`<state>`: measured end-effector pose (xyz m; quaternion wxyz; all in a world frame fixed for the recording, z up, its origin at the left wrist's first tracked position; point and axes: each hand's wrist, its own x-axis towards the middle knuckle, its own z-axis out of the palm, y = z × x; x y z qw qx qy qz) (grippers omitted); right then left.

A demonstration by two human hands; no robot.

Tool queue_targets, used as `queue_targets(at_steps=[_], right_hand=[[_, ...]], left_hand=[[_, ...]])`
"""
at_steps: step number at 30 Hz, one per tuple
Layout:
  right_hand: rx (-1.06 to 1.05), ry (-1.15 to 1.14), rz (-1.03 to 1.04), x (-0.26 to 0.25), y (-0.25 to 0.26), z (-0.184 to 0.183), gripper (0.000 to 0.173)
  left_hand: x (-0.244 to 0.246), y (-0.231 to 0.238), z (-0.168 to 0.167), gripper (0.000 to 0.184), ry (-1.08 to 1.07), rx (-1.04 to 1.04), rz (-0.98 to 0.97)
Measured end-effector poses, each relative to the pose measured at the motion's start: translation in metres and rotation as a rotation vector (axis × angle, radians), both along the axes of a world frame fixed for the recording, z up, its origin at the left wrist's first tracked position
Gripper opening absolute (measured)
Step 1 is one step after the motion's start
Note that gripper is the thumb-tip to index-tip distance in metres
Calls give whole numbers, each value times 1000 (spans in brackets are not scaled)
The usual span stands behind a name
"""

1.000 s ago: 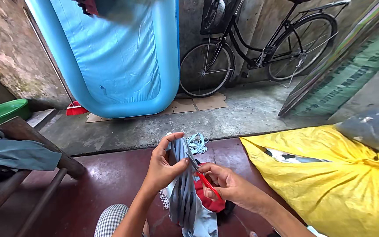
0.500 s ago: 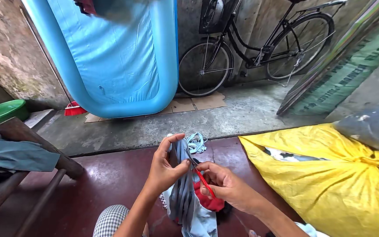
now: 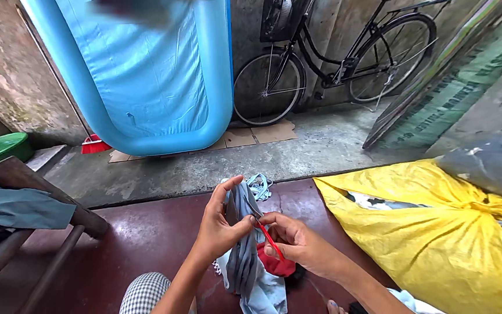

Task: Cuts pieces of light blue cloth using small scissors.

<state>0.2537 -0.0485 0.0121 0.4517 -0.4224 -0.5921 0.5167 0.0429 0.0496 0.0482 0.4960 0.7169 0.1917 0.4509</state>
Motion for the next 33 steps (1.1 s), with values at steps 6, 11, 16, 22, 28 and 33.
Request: queue_targets(at_steps=[6, 11, 16, 22, 28, 33], right_hand=[[-15, 19, 41, 4, -1, 0, 44], [-87, 101, 125, 3, -3, 0, 45], [-92, 86, 162, 2, -3, 1, 50], [-89, 64, 169, 2, -1, 2, 56], [-52, -5, 123, 4, -1, 2, 51], [-60, -42, 105, 7, 0, 2, 46]], left_hand=[[-5, 3, 2, 57, -33, -9, 45], [-6, 4, 3, 49, -115, -130, 27], [-7, 3, 5, 52, -90, -168, -2], [-6, 0, 4, 54, -58, -151, -1], [-5, 2, 3, 54, -17, -107, 30], [-6, 3, 2, 54, -30, -95, 23]])
